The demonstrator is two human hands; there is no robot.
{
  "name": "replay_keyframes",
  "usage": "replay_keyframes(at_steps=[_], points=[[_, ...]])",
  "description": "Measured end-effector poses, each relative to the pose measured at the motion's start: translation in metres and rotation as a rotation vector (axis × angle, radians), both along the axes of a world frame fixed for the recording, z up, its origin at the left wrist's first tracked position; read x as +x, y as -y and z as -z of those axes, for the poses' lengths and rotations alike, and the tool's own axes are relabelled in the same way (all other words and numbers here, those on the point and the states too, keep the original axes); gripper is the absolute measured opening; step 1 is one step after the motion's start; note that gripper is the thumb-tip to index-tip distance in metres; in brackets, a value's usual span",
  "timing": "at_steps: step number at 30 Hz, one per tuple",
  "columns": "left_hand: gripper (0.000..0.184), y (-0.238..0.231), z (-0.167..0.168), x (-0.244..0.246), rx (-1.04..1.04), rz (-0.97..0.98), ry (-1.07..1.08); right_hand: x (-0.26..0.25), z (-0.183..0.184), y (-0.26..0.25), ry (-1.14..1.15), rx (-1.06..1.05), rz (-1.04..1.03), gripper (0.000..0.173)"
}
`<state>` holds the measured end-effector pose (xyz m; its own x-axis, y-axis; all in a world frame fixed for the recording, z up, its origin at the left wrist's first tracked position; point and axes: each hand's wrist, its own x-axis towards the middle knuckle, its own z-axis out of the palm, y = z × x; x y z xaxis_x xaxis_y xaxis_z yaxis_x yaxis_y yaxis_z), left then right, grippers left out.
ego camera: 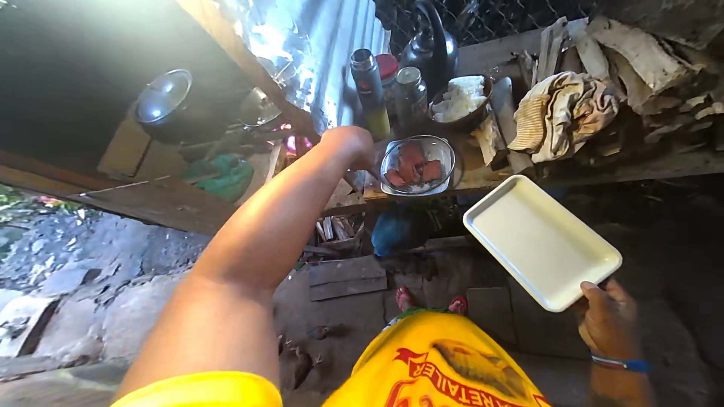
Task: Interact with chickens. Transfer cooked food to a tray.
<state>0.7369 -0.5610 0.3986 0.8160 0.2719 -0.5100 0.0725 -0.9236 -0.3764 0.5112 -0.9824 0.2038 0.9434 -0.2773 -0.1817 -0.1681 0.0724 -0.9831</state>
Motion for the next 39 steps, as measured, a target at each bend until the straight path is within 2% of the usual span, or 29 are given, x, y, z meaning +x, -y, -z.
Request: replay_keyframes(at_steps=[5, 9, 12, 16, 21, 25, 32, 36, 39], points=[[0.031, -0.052, 0.012, -0.04, -0.082, -0.029, 0.145, 0.014, 0.004, -0.011, -0.023, -0.001, -0.032, 0.036], [0.03, -0.066, 0.008, -0.068, -0.082, -0.049, 0.248, 0.041, 0.012, -0.029, -0.063, -0.013, -0.094, 0.038], [0.032, -0.048, -0.014, -0.084, -0.16, 0.001, 0.278, 0.068, 0.014, -0.047, -0.117, -0.039, -0.134, 0.029], [0.03, -0.013, -0.038, -0.099, -0.247, 0.115, 0.285, 0.099, 0.016, -0.073, -0.139, -0.062, -0.2, 0.027], [0.028, 0.027, -0.036, -0.108, -0.175, 0.268, 0.278, 0.108, 0.004, -0.086, -0.12, -0.058, -0.25, 0.021], [0.022, 0.037, -0.031, -0.112, -0.072, 0.407, 0.34, 0.098, 0.003, -0.088, -0.096, -0.041, -0.266, 0.02], [0.025, 0.014, -0.041, -0.09, -0.004, 0.206, 0.412, 0.069, 0.014, -0.078, -0.104, -0.015, -0.209, 0.03], [0.018, 0.005, -0.02, -0.067, 0.052, 0.061, 0.3, 0.054, 0.019, -0.07, -0.124, 0.003, -0.154, 0.034], [0.02, 0.0, 0.002, -0.058, 0.076, 0.052, 0.286, 0.045, 0.019, -0.066, -0.12, -0.009, -0.132, 0.031]])
